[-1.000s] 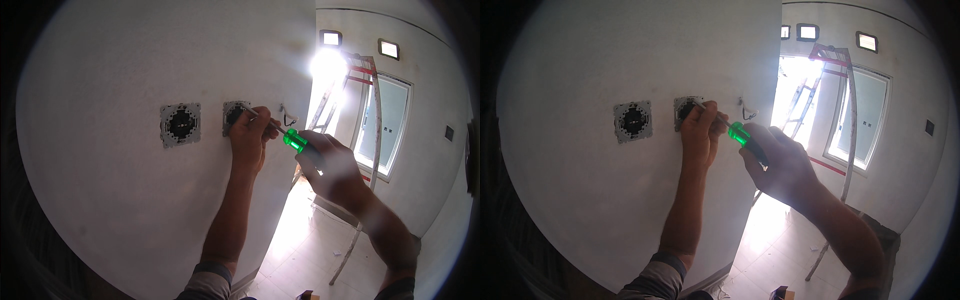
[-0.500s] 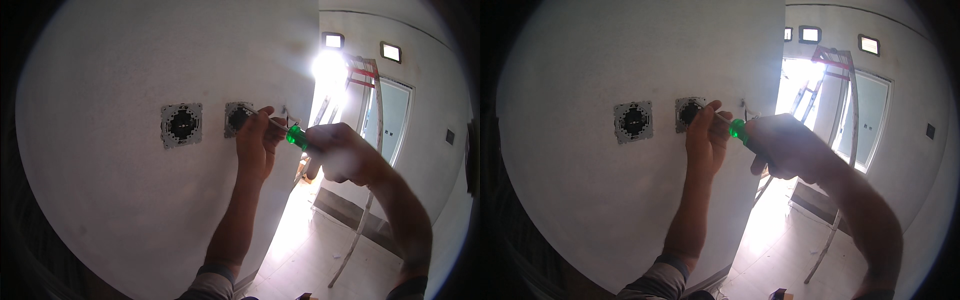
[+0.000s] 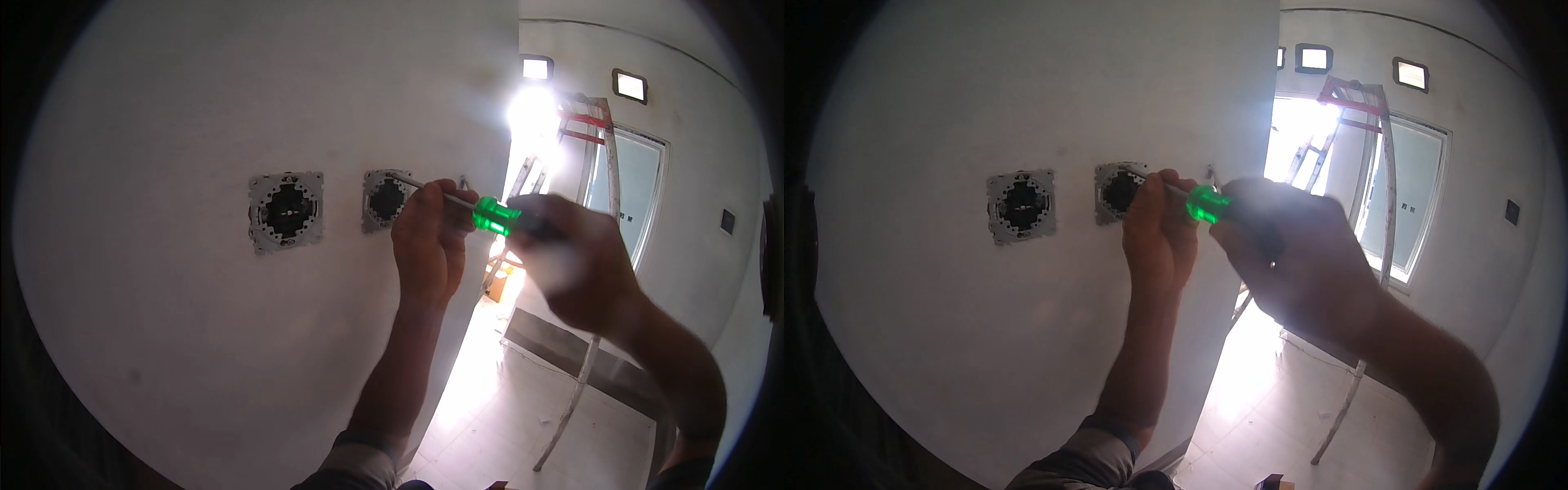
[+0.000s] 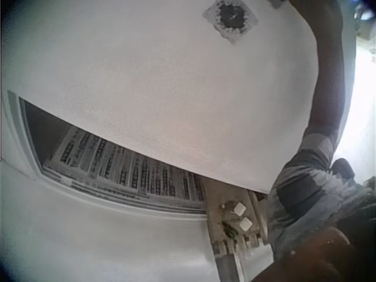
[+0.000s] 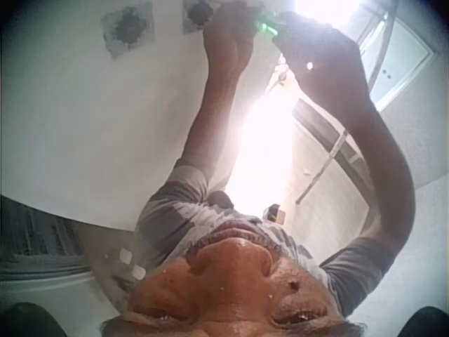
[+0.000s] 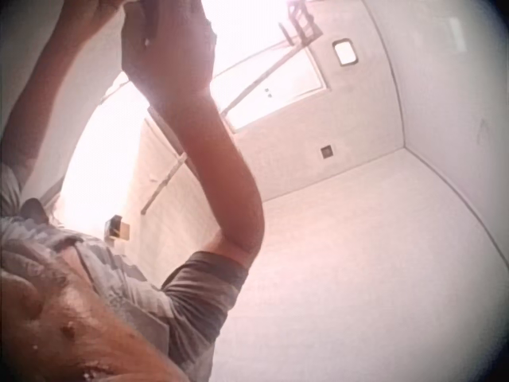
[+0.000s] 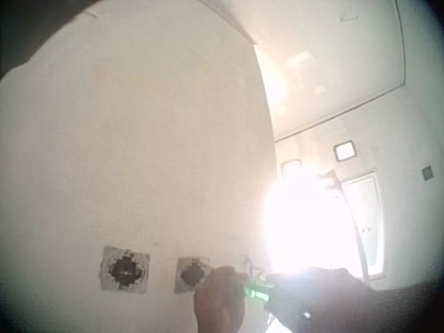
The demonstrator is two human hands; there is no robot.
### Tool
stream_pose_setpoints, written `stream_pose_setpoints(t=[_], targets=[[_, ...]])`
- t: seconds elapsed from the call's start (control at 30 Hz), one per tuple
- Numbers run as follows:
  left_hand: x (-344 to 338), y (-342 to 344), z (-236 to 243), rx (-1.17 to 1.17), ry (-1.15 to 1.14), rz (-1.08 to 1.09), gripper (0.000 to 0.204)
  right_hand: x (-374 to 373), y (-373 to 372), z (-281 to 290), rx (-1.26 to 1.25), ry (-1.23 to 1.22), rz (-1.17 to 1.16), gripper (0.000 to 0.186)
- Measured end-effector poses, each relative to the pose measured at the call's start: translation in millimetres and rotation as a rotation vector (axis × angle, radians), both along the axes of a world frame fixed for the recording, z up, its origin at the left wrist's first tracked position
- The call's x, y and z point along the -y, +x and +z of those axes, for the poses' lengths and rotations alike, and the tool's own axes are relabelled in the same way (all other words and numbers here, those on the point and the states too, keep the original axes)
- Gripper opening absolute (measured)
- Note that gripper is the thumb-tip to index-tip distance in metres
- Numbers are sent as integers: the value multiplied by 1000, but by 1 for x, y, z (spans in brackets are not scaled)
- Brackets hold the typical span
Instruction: The person installs two electrical outlet boxes into wall cutouts, secures them with screws, and attaches white faceplates. The person uses a screwdriver and a voltage tester to prepare and fasten the components.
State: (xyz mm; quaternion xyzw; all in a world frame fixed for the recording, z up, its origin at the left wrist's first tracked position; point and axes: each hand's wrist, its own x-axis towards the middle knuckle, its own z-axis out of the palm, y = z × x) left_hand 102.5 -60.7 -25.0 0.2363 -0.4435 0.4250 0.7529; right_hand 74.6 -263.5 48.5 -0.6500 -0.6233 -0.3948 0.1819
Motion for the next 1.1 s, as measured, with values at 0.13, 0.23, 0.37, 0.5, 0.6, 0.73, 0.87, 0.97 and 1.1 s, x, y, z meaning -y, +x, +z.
stream_pose_setpoints(t=[0.13,0.23,0.37,0.5,0.6,0.73,0.87,0.97,1.1], targets=[[5,-4,6,-24,-65,-16,23,-1,-1,12,52,15,71,34],[4,-3,4,-33,-46,6,23,2,-9,9,265,-52,-73,29],[2,-9,3,-169,-44,91,22,-2,6,10,368,-56,-32,25],[4,-21,13,-222,-102,19,21,-2,-15,29,-422,-41,-34,17],[6,-30,6,-222,-56,87,21,8,-10,10,-270,-45,-72,20],[1,-61,-12,-178,19,369,18,14,-16,-22,-192,1,138,42],[-19,-86,-7,0,-24,378,15,-7,-33,-18,-119,-13,169,47],[-21,-95,-3,-32,-160,437,14,-22,-32,-18,-21,34,244,28],[-28,-102,-1,-24,-44,440,12,-29,-35,-22,-22,66,250,19]])
